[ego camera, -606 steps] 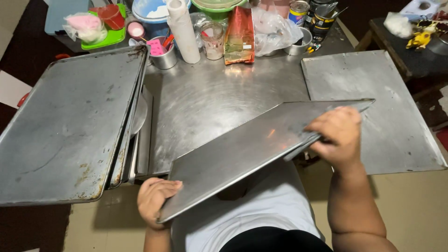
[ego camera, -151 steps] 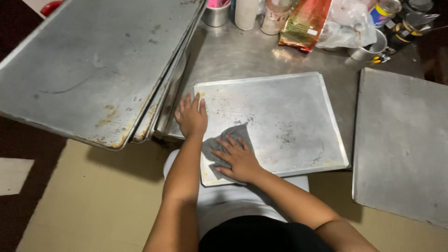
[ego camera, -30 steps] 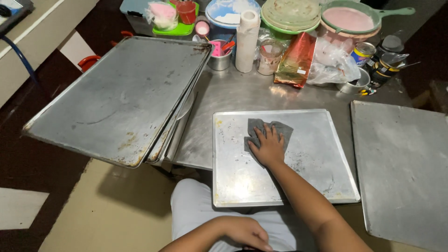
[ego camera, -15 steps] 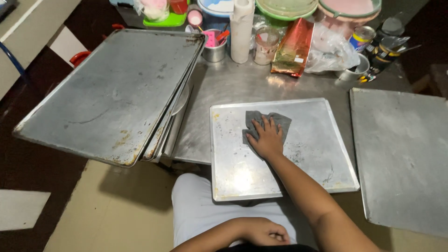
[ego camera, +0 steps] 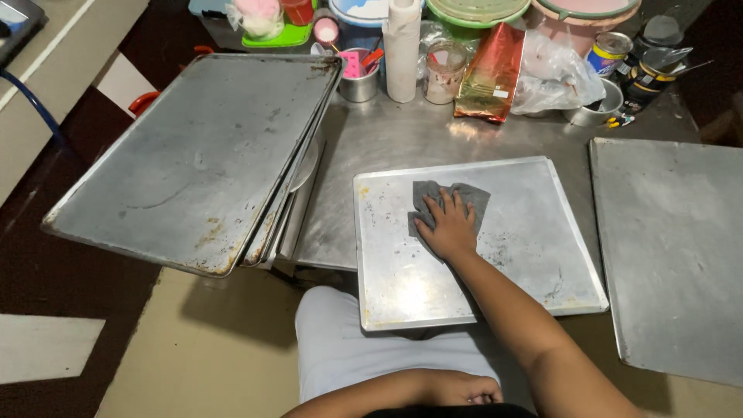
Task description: Wiping down metal baking trays with a cleaning cloth in a bakery kitchen.
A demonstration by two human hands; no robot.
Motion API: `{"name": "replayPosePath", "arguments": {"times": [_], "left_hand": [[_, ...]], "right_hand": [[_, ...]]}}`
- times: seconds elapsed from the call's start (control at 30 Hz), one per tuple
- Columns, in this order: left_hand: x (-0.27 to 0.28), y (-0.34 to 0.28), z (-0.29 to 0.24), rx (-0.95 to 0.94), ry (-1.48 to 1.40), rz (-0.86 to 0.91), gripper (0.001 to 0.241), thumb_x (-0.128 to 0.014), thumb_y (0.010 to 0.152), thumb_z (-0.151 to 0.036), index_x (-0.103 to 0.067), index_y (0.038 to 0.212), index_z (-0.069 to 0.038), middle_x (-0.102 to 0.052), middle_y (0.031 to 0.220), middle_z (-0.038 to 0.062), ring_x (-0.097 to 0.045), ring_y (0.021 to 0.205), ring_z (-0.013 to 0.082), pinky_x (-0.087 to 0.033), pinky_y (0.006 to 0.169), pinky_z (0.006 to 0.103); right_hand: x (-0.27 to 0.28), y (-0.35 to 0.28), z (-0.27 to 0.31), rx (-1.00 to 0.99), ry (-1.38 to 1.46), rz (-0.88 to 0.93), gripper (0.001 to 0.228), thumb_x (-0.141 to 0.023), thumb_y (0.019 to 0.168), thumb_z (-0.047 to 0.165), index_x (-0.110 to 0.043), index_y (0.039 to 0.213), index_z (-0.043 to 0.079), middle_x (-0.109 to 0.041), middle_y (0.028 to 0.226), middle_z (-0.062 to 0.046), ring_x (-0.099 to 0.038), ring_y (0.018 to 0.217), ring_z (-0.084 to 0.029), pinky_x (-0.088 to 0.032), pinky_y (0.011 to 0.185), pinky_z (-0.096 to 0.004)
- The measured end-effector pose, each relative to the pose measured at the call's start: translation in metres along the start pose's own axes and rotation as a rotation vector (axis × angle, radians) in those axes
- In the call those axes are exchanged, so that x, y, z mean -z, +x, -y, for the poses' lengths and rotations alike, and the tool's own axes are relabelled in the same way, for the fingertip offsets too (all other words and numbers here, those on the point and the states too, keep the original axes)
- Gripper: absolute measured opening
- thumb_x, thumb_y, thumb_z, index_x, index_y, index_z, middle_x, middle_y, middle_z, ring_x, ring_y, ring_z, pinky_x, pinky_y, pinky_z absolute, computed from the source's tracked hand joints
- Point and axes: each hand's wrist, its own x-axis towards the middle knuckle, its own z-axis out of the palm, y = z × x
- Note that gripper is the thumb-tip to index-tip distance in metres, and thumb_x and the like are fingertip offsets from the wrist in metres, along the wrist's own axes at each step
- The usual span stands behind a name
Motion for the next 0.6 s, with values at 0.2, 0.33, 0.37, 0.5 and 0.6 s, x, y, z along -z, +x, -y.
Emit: {"name": "replayPosePath", "arguments": {"times": [0.2,0.33,0.37,0.5,0.6], "left_hand": [[0.036,-0.024,-0.111,0.354,0.322,0.094,0.044,-0.055,0.108,-0.046,-0.072,0.11,-0.006,-0.073,0.095,0.012,-0.067,0.083,0.0227,-0.052,0.079,0.0339],[0.041,-0.029,-0.095,0.338,0.387,0.036,0.052,-0.057,0.112,-0.048,-0.075,0.095,-0.001,-0.072,0.077,0.014,-0.062,0.074,0.0223,-0.052,0.072,0.0351],[0.038,-0.022,-0.079,0.33,0.385,0.031,0.052,-0.057,0.112,-0.048,-0.075,0.095,-0.001,-0.072,0.077,0.014,-0.062,0.074,0.0223,-0.052,0.072,0.0351],[0.03,0.005,-0.053,0.04,0.019,-0.001,0.036,-0.057,0.101,-0.036,-0.061,0.119,-0.005,-0.065,0.096,0.015,-0.06,0.085,0.0213,-0.05,0.078,0.0377],[0.035,0.009,-0.085,0.128,0.279,0.038,0.034,-0.056,0.096,-0.032,-0.063,0.113,-0.004,-0.071,0.096,0.018,-0.066,0.087,0.0315,-0.051,0.078,0.0419]], "right_hand": [[-0.012,0.001,-0.009,0.032,0.003,-0.058,0.067,-0.055,0.092,0.06,-0.048,0.151,0.028,-0.032,0.164,-0.011,-0.022,0.152,-0.035,-0.014,0.12,-0.06],[-0.008,0.003,-0.005,0.031,0.007,-0.076,0.065,-0.057,0.091,0.059,-0.051,0.148,0.028,-0.034,0.163,-0.01,-0.024,0.152,-0.035,-0.015,0.12,-0.061],[-0.008,0.003,-0.005,0.036,-0.001,-0.074,0.065,-0.057,0.091,0.059,-0.051,0.148,0.028,-0.034,0.163,-0.01,-0.024,0.152,-0.035,-0.015,0.12,-0.061],[-0.006,0.002,-0.004,0.042,0.008,-0.089,0.065,-0.058,0.091,0.057,-0.052,0.148,0.027,-0.034,0.162,-0.011,-0.025,0.152,-0.035,-0.016,0.119,-0.062],[-0.005,0.003,-0.003,0.033,0.018,-0.087,0.064,-0.058,0.091,0.056,-0.053,0.147,0.027,-0.035,0.162,-0.011,-0.025,0.152,-0.035,-0.016,0.12,-0.061]]}}
